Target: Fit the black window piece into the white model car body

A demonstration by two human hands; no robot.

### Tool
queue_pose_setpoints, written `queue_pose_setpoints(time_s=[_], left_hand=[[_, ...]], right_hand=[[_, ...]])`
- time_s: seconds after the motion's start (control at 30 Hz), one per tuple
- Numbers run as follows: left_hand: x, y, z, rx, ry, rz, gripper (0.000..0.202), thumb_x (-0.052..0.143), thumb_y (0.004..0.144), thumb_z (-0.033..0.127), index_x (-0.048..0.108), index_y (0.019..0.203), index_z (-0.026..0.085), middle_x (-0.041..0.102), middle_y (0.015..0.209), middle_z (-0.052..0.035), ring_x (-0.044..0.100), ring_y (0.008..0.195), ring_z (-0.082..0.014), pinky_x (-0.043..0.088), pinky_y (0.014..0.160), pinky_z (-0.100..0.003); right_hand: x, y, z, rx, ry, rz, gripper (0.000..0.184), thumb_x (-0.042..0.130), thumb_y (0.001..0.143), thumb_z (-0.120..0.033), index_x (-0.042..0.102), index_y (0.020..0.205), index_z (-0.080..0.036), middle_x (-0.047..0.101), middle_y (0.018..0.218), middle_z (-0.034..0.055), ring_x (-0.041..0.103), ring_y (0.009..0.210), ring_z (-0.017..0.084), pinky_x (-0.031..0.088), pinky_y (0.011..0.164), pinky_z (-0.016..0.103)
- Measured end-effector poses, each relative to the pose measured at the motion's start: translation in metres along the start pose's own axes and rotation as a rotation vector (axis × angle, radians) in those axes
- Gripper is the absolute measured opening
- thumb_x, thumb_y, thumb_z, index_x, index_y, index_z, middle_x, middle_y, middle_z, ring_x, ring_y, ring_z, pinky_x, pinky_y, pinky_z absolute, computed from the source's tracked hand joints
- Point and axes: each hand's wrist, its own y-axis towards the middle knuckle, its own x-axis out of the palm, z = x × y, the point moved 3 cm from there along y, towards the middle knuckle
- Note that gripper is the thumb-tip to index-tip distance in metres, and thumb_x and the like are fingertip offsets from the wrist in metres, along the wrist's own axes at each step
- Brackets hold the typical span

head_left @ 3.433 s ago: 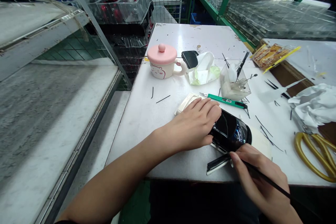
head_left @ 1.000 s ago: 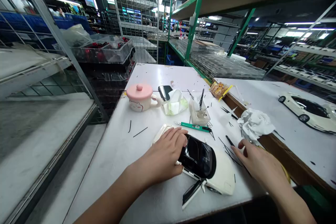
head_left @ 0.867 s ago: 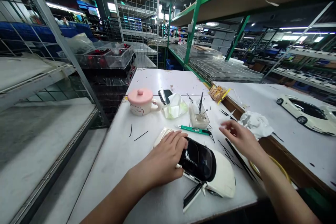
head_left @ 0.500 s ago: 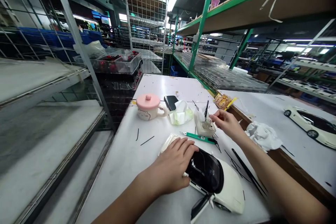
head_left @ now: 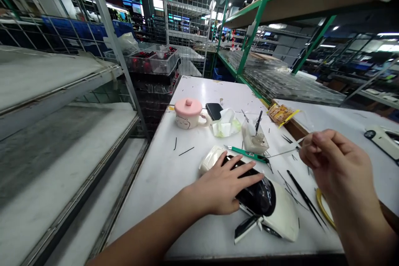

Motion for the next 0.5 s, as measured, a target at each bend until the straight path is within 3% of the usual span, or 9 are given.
queue_pose_setpoints(time_s=[0.23,0.5], left_hand=[[0.000,0.002,0.002,0.005,0.050,-0.036,0.070,0.054,0.087,0.026,0.028,0.152,0.026,0.024,0.163,-0.0047,0.019,0.149,-0.0352,0.012,0.119,-0.064],[0.000,0.004,0.004,0.003,0.083,-0.058,0.072,0.054,0.085,0.022,0.027,0.152,0.025,0.022,0.163,-0.0049,0.019,0.149,-0.0346,0.013,0.119,-0.062]], right_hand=[[0.007,-0.060,0.016,0.157,0.005,-0.055,0.028,0.072,0.083,-0.037,0.055,0.069,-0.021,0.046,0.062,-0.0025,0.038,0.048,0.008,0.031,0.043,0.023],[-0.001,-0.084,0.038,0.134,-0.192,-0.053,0.027,0.075,0.082,-0.040,0.060,0.072,-0.020,0.056,0.065,-0.0004,0.047,0.054,0.009,0.038,0.043,0.019]])
